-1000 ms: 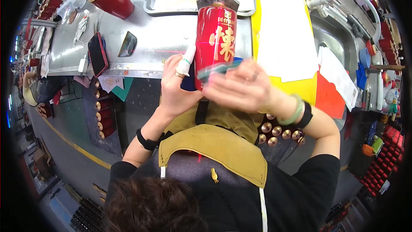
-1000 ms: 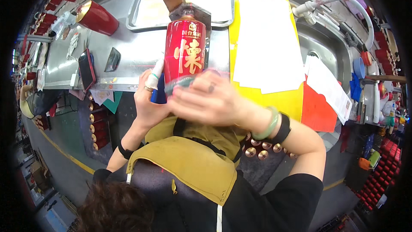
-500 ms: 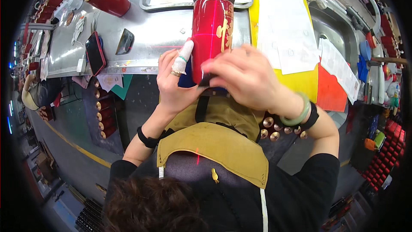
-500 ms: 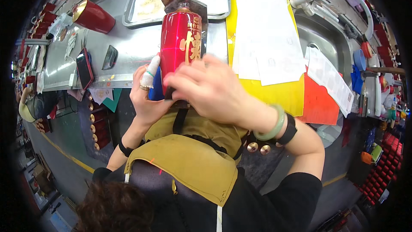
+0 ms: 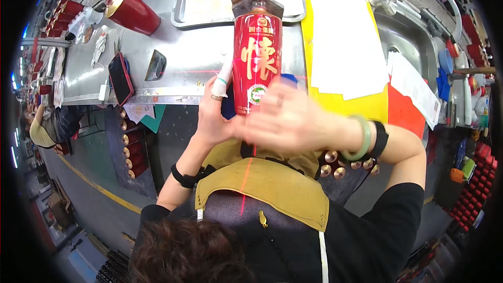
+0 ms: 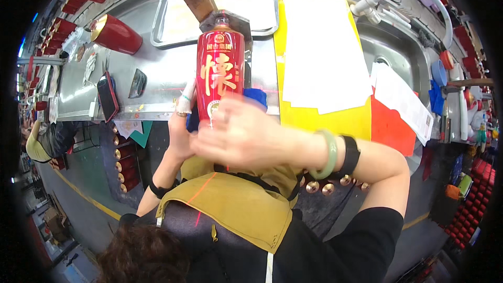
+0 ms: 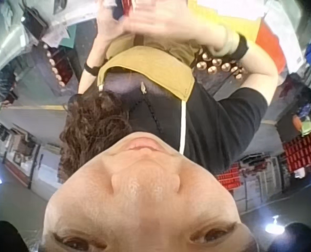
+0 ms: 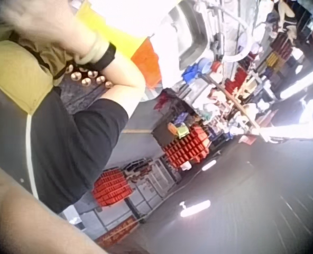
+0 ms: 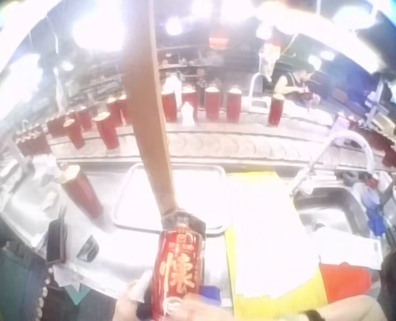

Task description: Manually applying decorative and textual labels onto red liquor bottle containers at an industrial production line table.

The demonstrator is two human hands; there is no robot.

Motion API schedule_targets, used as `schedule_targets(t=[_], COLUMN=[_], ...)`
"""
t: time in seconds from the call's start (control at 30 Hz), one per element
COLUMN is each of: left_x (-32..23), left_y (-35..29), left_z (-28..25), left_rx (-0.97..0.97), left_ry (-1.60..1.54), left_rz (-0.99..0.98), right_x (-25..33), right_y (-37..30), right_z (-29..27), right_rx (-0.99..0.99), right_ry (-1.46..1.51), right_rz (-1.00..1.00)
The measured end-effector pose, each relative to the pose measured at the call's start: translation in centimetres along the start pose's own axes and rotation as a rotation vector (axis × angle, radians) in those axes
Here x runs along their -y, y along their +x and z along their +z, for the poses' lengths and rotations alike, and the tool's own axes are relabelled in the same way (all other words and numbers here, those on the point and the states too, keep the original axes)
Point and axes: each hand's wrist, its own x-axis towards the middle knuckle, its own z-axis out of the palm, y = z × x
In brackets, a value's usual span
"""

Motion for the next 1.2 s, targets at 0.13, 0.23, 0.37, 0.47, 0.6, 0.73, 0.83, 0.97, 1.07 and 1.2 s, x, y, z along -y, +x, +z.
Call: schedule_targets(t=[0.13,0.23,0.37,0.47,0.6,0.73,0.83,0.97,1.07,1.2], left_x=[-0.7,-2.0,-1.8,-2.1,-1.9,-1.7,-0.7,-0.5,0.0,-0.3], left_y=[0.5,1.6,1.6,1.4,0.9,1.2,0.5,0.1,0.3,-0.1], left_z=[0.0,-0.6,0.0,-0.2,-0.4,-0.2,-0.5,-0.7,-0.6,-0.3], left_rx=[0.017,-0.036,-0.111,-0.105,-0.088,-0.056,0.015,0.020,0.036,0.002], left_ry=[-0.012,0.159,0.125,0.125,0.158,0.095,0.081,0.101,0.096,0.016], left_rz=[-0.024,0.071,0.105,0.104,0.102,0.090,0.064,0.041,0.026,-0.046], right_x=[-9.2,-9.8,-1.7,-1.1,-6.6,0.0,0.8,-3.3,0.4,-0.8], right_y=[1.9,1.4,-1.8,-1.3,-1.3,-2.9,-2.6,-3.6,-4.7,-1.1], right_z=[-1.6,-2.3,0.2,0.4,-1.7,0.4,1.0,-0.5,1.3,0.7], right_rx=[-0.273,-0.292,-0.192,-0.136,-0.351,-0.206,-0.167,-0.320,-0.216,-0.178], right_ry=[-0.272,-0.429,-0.106,0.066,-0.325,-0.011,0.069,-0.345,-0.102,0.048], right_rz=[0.274,0.177,-0.073,0.207,0.320,0.061,0.362,0.379,0.078,0.338])
